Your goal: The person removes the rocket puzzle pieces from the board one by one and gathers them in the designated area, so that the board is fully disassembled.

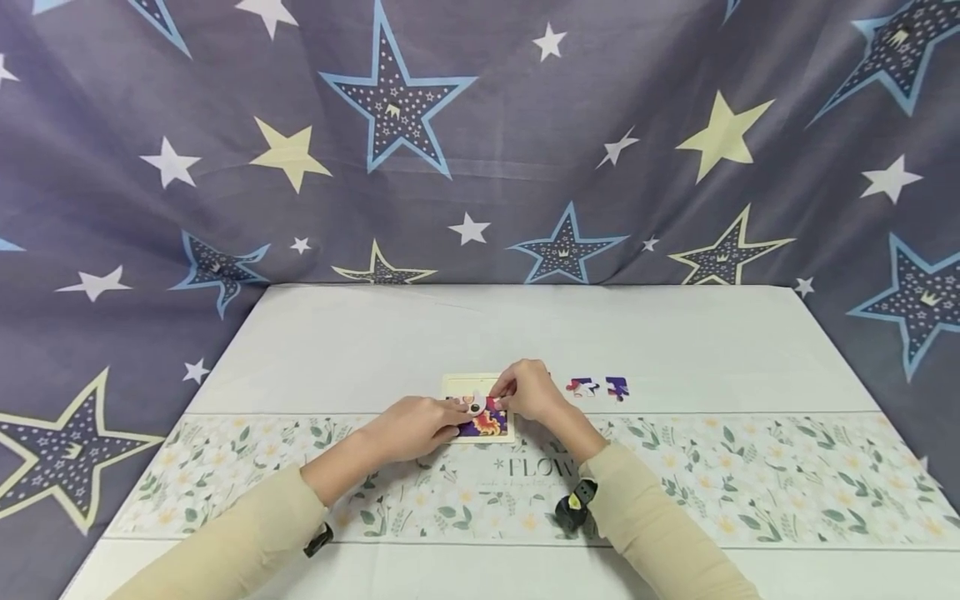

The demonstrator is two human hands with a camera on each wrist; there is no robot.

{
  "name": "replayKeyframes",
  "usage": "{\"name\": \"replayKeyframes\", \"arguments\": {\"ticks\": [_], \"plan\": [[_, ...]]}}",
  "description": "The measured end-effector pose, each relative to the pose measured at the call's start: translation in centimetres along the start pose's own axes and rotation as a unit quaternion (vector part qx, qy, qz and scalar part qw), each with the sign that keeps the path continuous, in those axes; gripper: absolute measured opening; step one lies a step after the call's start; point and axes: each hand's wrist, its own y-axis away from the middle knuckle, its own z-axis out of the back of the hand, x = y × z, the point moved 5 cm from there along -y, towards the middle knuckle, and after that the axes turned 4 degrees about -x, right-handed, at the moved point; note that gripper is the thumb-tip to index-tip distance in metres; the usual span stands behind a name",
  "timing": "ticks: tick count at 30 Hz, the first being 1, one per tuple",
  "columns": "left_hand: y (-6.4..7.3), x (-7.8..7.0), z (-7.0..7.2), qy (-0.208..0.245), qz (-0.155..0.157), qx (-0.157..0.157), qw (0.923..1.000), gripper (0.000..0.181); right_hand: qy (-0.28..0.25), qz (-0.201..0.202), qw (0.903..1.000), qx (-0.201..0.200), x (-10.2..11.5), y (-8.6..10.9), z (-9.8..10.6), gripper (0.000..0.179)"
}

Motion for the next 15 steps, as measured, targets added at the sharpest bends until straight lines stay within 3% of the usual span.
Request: {"name": "replayKeyframes", "arguments": {"ticks": [9, 15], "plan": [[0.16, -0.48, -0.26, -0.034, -0.015, -0.021, 0.9991, 0.030, 0.002, 0.004, 1.0000, 0.000, -0.13, 0.00, -0.15, 0.006], [0.03, -0.83, -0.82, -0.031, -0.028, -0.044, 0.9981, 0.030, -0.003, 0.009, 1.0000, -0.003, -0.31, -0.08, -0.08, 0.007]]}}
